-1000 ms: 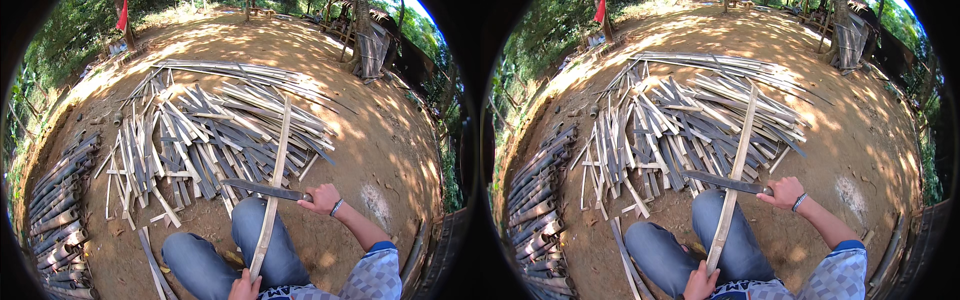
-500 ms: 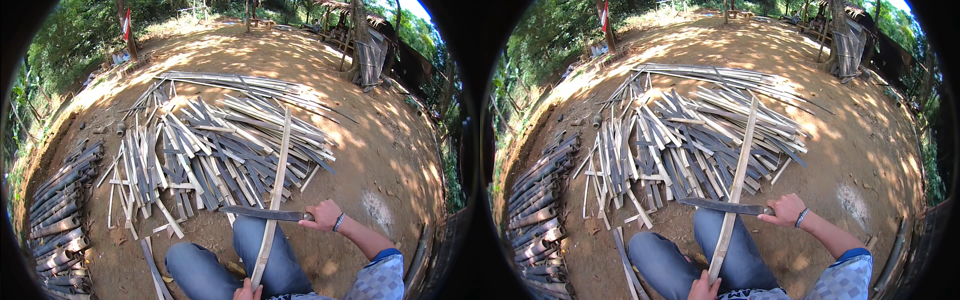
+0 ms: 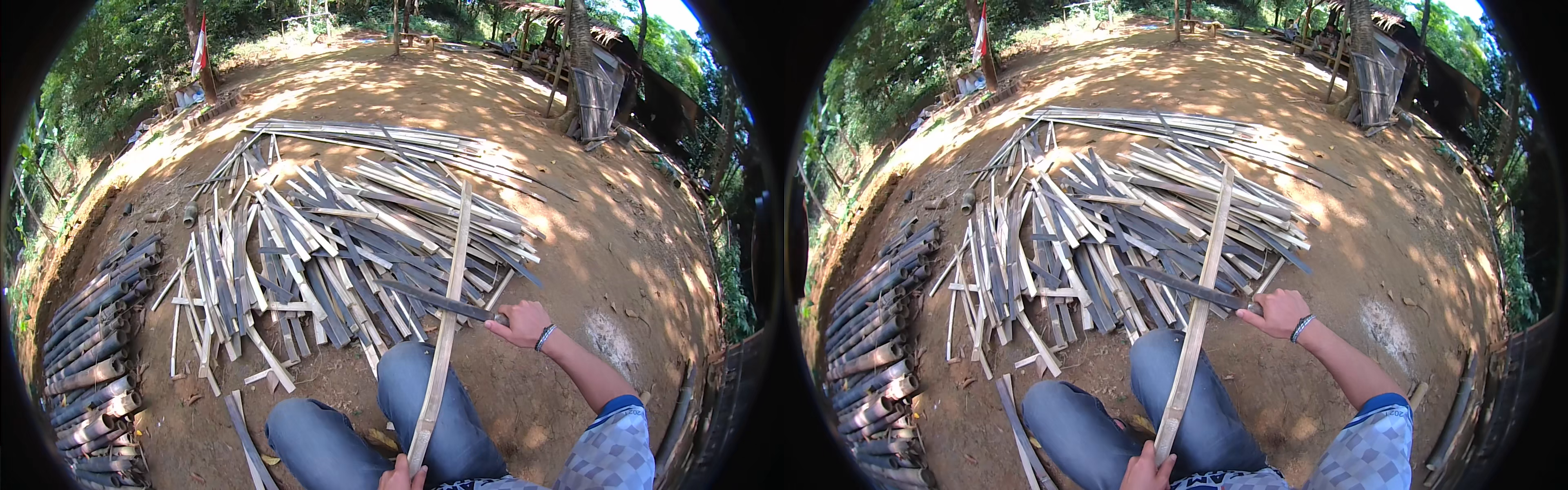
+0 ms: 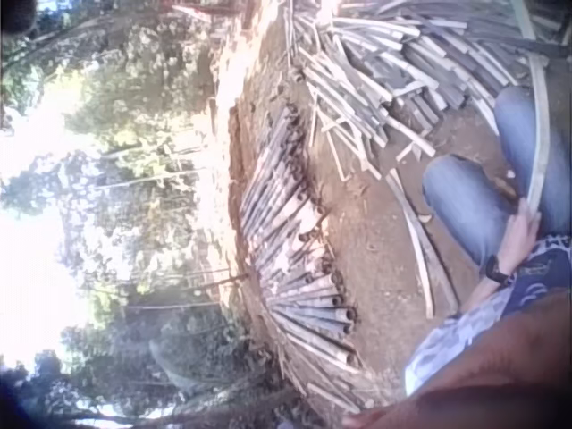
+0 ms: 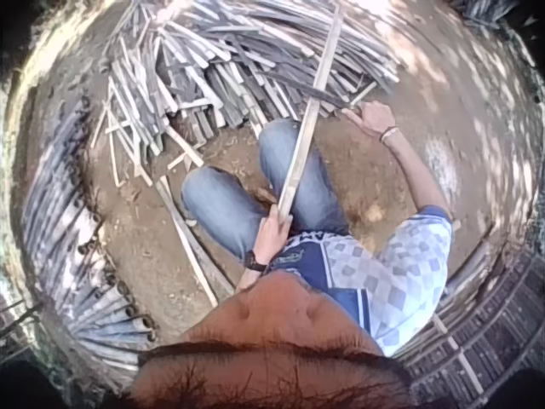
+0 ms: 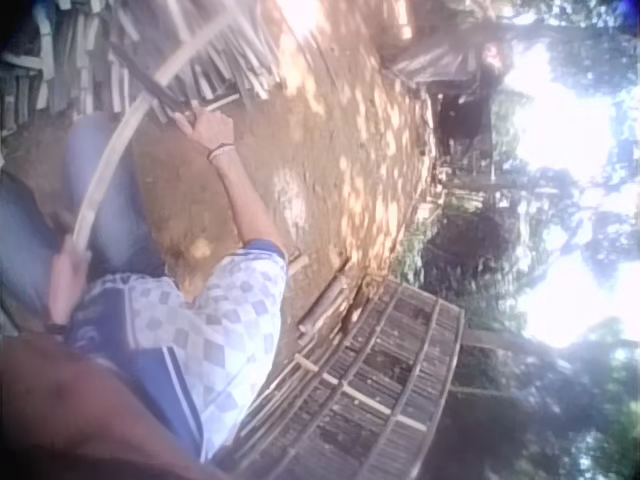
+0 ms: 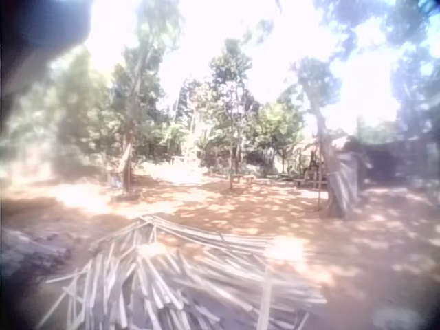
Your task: The person uses a large knife to shave and smooth several long strips of wood while sitting outdoors near piles of wood.
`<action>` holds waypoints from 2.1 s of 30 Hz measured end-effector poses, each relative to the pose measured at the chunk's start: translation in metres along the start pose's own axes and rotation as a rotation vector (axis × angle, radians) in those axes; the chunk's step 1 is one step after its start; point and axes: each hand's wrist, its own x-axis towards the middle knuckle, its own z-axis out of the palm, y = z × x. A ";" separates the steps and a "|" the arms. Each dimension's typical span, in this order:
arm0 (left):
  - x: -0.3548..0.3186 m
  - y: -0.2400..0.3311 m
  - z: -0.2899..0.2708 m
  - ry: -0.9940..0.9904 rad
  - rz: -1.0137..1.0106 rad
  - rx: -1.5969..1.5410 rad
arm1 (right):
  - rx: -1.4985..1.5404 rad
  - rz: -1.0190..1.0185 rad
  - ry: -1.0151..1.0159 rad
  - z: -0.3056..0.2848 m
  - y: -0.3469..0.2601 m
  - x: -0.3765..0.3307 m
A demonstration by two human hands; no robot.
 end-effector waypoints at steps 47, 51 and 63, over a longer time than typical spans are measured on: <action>-0.006 0.006 0.017 0.117 0.092 0.747 | -0.257 0.127 -0.234 -0.089 -0.051 -0.068; -0.004 0.002 0.014 0.107 0.122 0.729 | -0.253 0.164 -0.101 -0.081 -0.029 -0.054; 0.003 -0.015 -0.017 -0.087 0.075 0.147 | -0.053 0.043 -0.045 -0.012 -0.037 -0.096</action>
